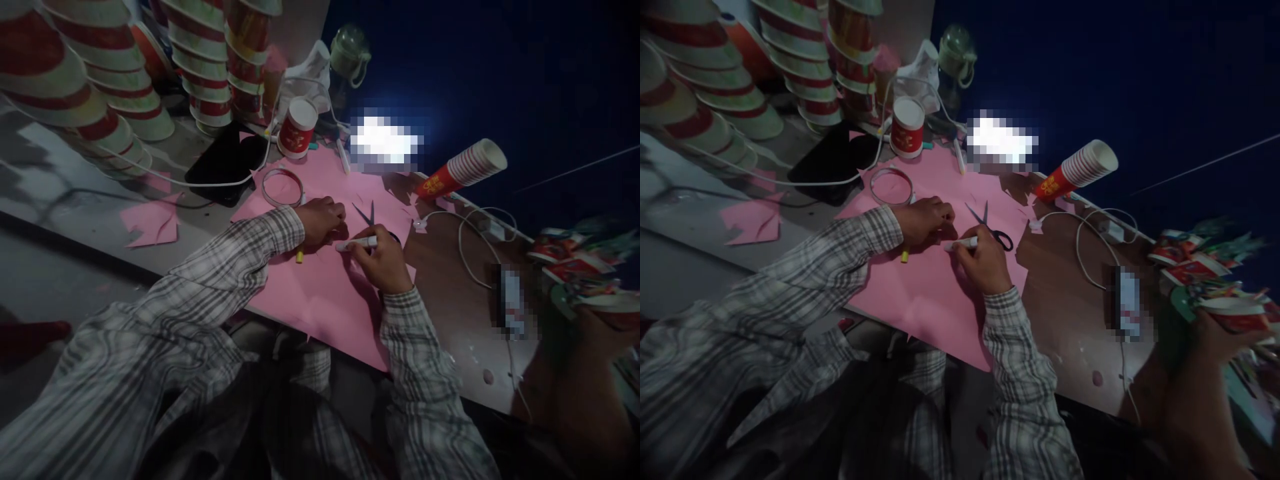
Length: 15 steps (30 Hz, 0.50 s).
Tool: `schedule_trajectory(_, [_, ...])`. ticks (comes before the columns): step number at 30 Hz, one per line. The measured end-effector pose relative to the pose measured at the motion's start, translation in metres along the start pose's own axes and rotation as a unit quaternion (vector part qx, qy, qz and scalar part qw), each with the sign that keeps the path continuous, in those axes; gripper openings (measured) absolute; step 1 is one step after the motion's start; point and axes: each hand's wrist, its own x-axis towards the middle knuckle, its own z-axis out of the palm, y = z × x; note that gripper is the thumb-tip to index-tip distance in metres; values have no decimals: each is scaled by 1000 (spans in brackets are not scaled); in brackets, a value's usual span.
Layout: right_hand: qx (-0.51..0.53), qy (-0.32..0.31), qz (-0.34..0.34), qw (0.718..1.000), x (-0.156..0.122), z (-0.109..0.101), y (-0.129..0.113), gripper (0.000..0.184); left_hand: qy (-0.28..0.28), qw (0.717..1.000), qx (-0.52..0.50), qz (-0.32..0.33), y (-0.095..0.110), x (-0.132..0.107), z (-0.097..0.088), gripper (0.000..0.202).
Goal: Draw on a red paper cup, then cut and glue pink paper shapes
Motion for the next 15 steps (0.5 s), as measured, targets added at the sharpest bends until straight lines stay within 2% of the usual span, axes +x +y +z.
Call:
schedule_trajectory(2, [107, 23, 8, 994, 2, -5, 8, 21, 1, 1000, -1, 2, -1, 0, 3, 35])
schedule_trajectory(3, [184, 39, 11, 982, 3, -8, 12, 23, 15, 1000, 0, 3, -1, 0, 6, 34])
schedule_trajectory(6, [352, 132, 0, 927, 6, -18, 21, 31, 76, 997, 3, 3, -5, 0, 16, 34])
schedule_trajectory(9, [373, 199, 5, 906, 9, -23, 24, 34, 68, 998, -9, 5, -9, 1, 16, 42])
schedule_trajectory(13, [382, 216, 9, 898, 13, -22, 30, 27, -19, 1000, -4, -20, -10, 4, 4, 46])
schedule_trajectory(15, [383, 220, 3, 897, 16, -19, 37, 24, -37, 998, 2, -41, -8, 6, -1, 49])
